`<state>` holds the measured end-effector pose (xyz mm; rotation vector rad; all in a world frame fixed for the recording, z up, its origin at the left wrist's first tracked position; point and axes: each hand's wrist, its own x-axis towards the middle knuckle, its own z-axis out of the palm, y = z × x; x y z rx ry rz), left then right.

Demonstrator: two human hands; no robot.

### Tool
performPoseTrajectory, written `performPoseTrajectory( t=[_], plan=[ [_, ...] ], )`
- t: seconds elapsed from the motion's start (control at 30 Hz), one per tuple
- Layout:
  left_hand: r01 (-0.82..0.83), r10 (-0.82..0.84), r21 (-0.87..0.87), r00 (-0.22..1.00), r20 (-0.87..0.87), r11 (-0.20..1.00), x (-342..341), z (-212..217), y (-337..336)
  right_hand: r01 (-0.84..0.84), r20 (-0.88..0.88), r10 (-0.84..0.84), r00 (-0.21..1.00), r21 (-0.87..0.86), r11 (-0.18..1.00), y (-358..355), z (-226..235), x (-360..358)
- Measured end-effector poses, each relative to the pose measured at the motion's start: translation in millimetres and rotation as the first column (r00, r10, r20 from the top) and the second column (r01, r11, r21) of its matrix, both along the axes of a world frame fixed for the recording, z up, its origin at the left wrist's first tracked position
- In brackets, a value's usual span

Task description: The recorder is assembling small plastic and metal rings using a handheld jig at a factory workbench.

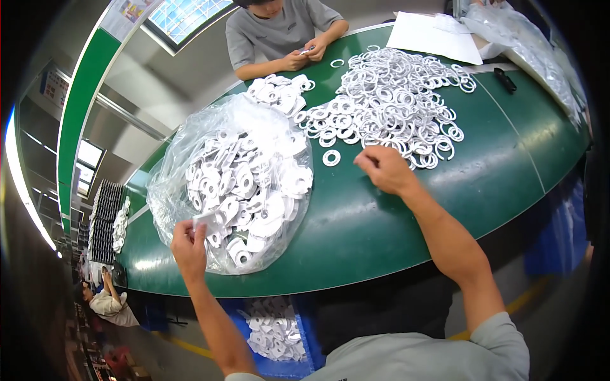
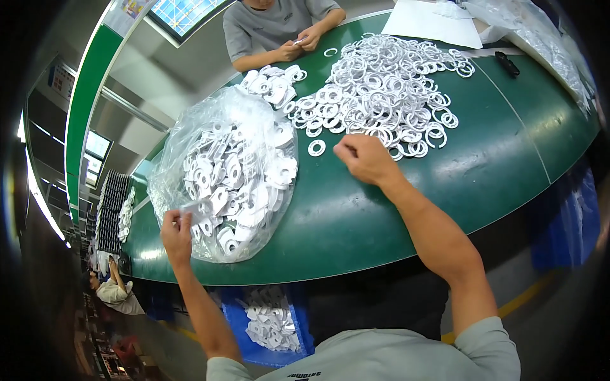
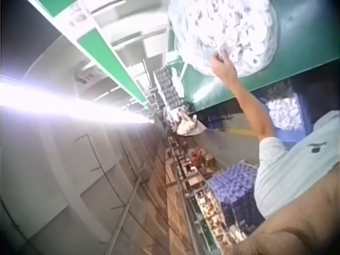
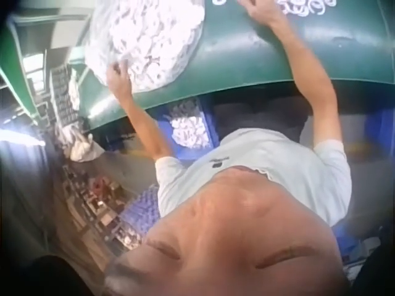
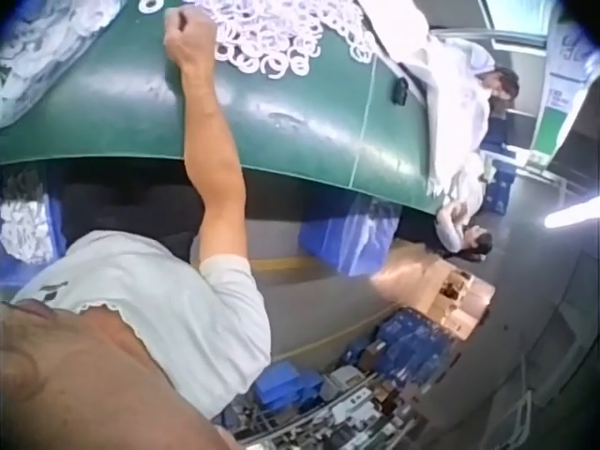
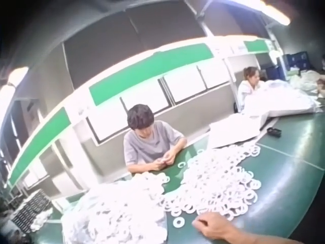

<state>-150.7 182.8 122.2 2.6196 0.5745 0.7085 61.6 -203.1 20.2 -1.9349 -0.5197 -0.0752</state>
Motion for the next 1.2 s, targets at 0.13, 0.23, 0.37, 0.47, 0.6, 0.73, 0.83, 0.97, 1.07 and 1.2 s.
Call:
performPoseTrajectory(
  t=[0.13,0.23,0.37,0.47,0.6,0.73,0.83,0.97,1.07,1.2],
  plan=[
    [0.462,-0.086,-0.649,0.847,0.524,0.604,29.3,-17.2,-93.5,-0.016,0.253,0.069,0.965,-0.207,0.978,50.4,-17.6,10.0],
    [0.578,-0.159,-0.811,0.812,0.561,0.087,81.8,-54.8,-159.7,0.065,0.224,0.034,0.974,-0.421,0.905,65.1,-23.6,14.1],
    [0.429,-0.219,-0.895,0.868,0.445,-0.121,127.0,-79.6,-194.5,0.114,0.158,-0.037,0.987,-0.511,0.852,62.7,-28.4,12.6],
    [0.395,-0.25,-0.915,0.88,0.403,-0.082,149.0,-101.4,-193.4,0.133,0.239,-0.098,0.966,-0.135,0.982,28.1,-10.8,13.7],
    [0.36,-0.357,-0.932,0.866,0.351,-0.044,156.8,-110.1,-202.7,0.027,0.324,0.008,0.946,-0.102,0.994,15.3,21.3,-4.9],
    [0.39,-0.364,-0.912,0.836,0.41,-0.13,161.4,-115.7,-209.5,-0.041,0.335,0.13,0.933,-0.261,0.964,28.2,11.4,-7.8],
    [0.369,-0.35,-0.906,0.837,0.421,-0.207,158.4,-109.3,-204.1,-0.042,0.363,0.141,0.921,-0.268,0.963,26.5,7.6,-10.4],
    [0.37,-0.371,-0.906,0.828,0.421,-0.205,159.0,-116.4,-205.7,-0.028,0.28,0.084,0.956,-0.2,0.979,27.9,5.9,-10.8],
    [0.381,-0.382,-0.905,0.821,0.424,-0.186,157.2,-115.7,-205.5,-0.115,0.229,0.117,0.966,-0.02,0.993,25.2,11.9,-11.6],
    [0.353,-0.344,-0.918,0.852,0.396,-0.182,154.9,-110.2,-204.2,0.224,0.369,-0.222,0.902,0.038,0.974,-5.0,19.8,10.5]
  ],
)
